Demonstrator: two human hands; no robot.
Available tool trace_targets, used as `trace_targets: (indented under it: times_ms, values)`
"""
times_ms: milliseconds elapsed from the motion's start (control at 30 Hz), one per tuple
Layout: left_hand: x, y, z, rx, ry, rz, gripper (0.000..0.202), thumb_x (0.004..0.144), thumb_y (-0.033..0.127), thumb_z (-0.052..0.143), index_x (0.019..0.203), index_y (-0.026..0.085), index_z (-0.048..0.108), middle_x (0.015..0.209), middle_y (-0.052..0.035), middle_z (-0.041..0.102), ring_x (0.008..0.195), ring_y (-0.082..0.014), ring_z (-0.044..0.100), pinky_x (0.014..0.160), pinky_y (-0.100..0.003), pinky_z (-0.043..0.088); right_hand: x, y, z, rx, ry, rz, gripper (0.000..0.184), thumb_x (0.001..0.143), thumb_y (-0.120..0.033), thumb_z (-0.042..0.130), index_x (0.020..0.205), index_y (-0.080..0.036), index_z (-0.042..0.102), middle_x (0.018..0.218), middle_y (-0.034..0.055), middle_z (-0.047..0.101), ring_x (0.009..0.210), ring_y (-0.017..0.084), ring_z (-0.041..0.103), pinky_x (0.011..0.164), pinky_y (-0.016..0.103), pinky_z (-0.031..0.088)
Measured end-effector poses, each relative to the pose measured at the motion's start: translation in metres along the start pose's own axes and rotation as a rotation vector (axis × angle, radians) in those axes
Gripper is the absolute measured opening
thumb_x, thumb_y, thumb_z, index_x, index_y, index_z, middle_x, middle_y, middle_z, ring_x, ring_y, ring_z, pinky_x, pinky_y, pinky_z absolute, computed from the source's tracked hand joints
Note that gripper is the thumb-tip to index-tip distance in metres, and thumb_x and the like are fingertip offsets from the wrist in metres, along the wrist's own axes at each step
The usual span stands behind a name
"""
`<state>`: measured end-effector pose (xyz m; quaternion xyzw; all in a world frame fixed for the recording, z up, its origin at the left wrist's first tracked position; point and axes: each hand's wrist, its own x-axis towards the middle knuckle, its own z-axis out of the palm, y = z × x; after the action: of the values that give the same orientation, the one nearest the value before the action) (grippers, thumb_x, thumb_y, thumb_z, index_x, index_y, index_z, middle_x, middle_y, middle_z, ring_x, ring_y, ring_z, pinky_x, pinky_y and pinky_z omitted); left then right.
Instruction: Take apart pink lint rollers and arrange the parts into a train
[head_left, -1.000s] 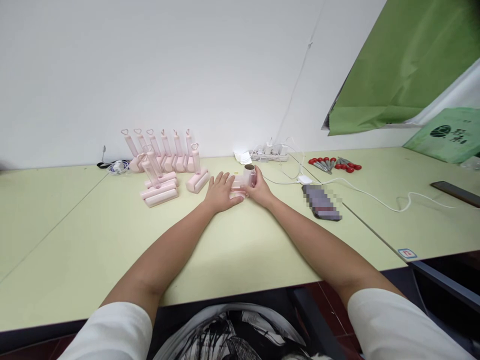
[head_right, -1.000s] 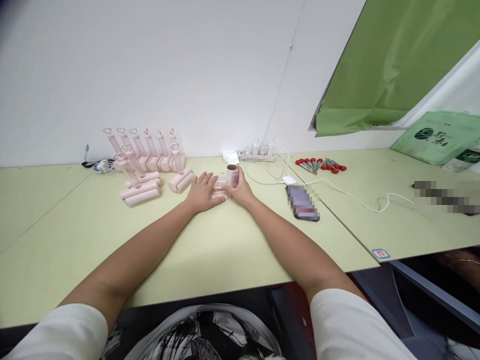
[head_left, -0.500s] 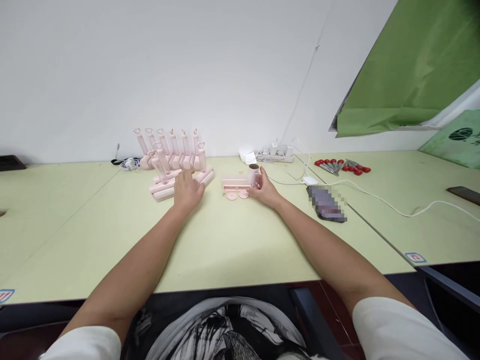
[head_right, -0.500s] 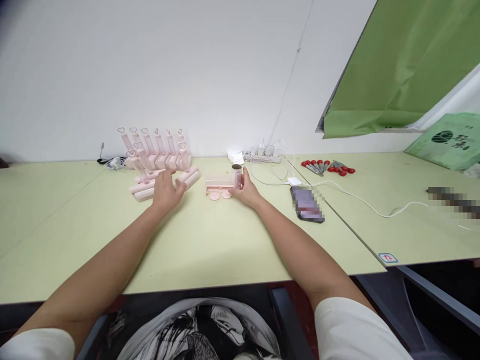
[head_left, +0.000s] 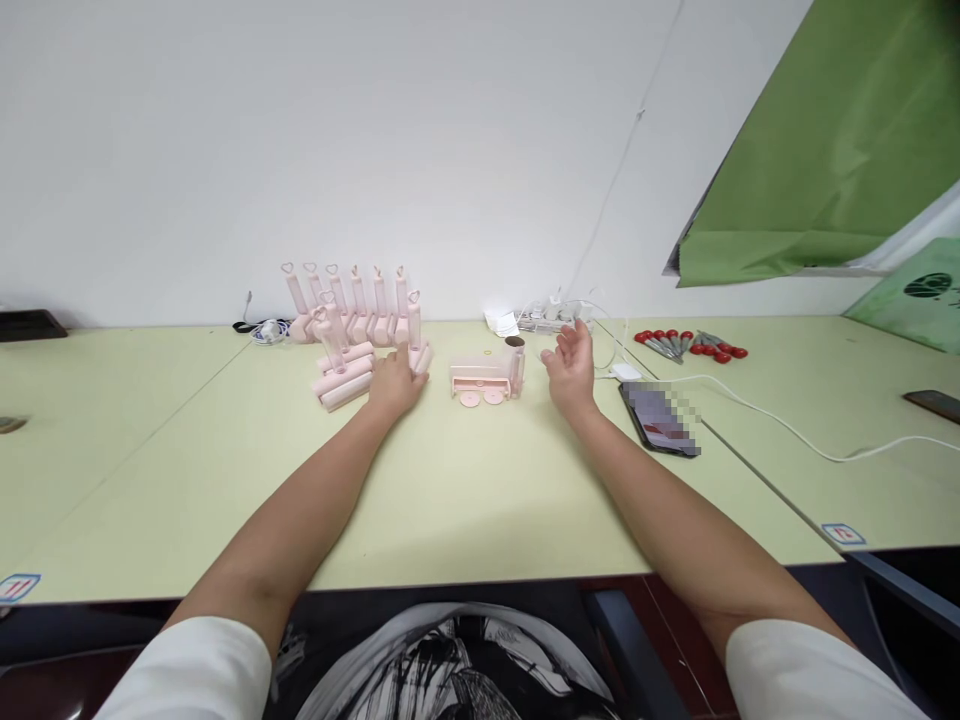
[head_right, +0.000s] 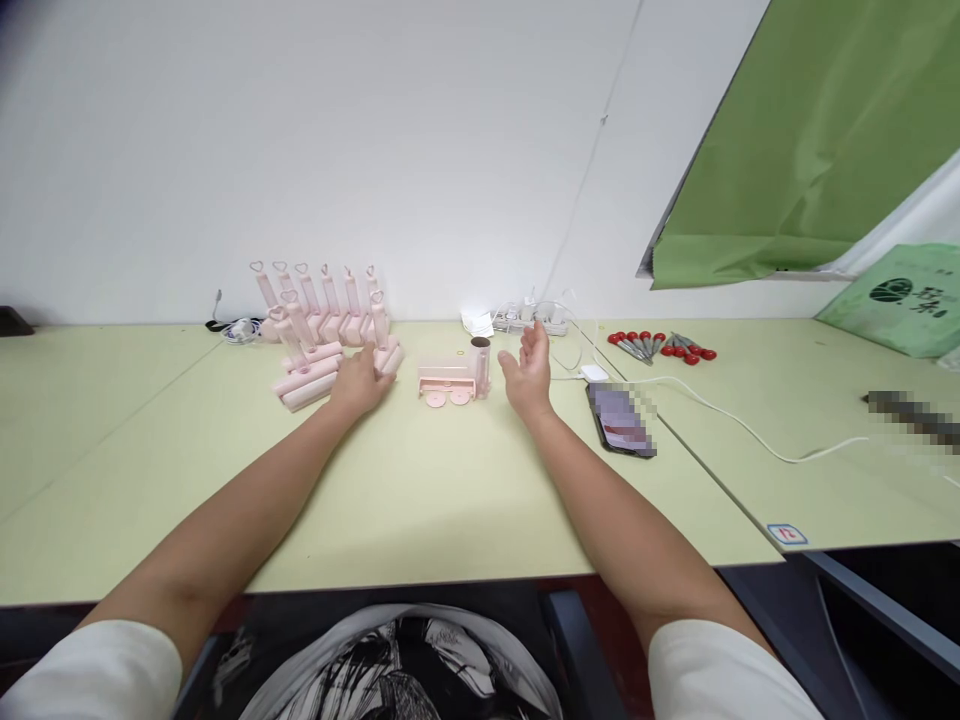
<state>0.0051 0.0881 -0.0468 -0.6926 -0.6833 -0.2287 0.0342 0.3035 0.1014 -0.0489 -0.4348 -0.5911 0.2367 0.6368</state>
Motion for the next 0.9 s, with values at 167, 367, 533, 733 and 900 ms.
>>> trace_targets:
  times_ms: [167,367,533,733,900]
  values:
    - [-0.002,0.001,-0.012,-0.251,0.048,-0.13,0.049,0.086,0.029,0.051,0.131,0.011,0.058,0.108,-0.0178,0.069,0.101,-0.0348,0.064,0.087,-0.044,0.049,-0.023,-0.04,0.009,0.022,0.07,-0.232,0.073,0.086,-0.046,0.056,0.151,-0.024,0.028,0.151,0.0155,0.039,0.146,0.026,0.036,0.123,0.052,0.027]
    - [-0.038,0.007,-0.037,-0.951,0.101,-0.142,0.062,0.079,0.047,0.066,0.131,0.014,0.061,0.094,-0.0066,0.07,0.079,-0.0216,0.063,0.075,-0.035,0.051,-0.059,-0.078,0.055,0.157,-0.231,0.062,0.072,0.089,-0.05,0.056,0.152,-0.027,0.03,0.148,0.0159,0.046,0.136,0.028,0.049,0.111,0.052,0.044]
    - [-0.074,0.028,-0.035,-1.314,-0.005,-0.017,0.071,0.069,0.048,0.078,0.129,0.015,0.057,0.122,-0.012,0.067,0.102,-0.024,0.065,0.087,-0.036,0.053,-0.08,-0.079,0.093,0.44,-0.518,0.352,0.094,0.079,-0.056,0.07,0.155,-0.031,0.021,0.144,0.0146,0.053,0.118,0.028,0.063,0.098,0.051,0.055]
    - [-0.079,0.031,-0.032,-1.413,-0.144,-0.063,0.046,0.072,0.054,0.075,0.094,0.015,0.07,0.093,-0.0093,0.072,0.091,-0.024,0.066,0.078,-0.035,0.053,-0.091,-0.066,0.078,0.481,-0.556,0.282,0.088,0.074,-0.055,0.076,0.148,-0.031,0.035,0.134,0.0114,0.061,0.116,0.027,0.064,0.094,0.046,0.057]
    - [-0.076,0.029,-0.037,-1.442,-0.093,-0.063,0.034,0.072,0.049,0.077,0.08,0.016,0.073,0.079,-0.0048,0.072,0.081,-0.0219,0.065,0.076,-0.033,0.053,-0.094,-0.067,0.075,0.458,-0.581,0.264,0.086,0.074,-0.055,0.077,0.146,-0.029,0.037,0.128,0.0113,0.063,0.117,0.028,0.064,0.096,0.047,0.055]
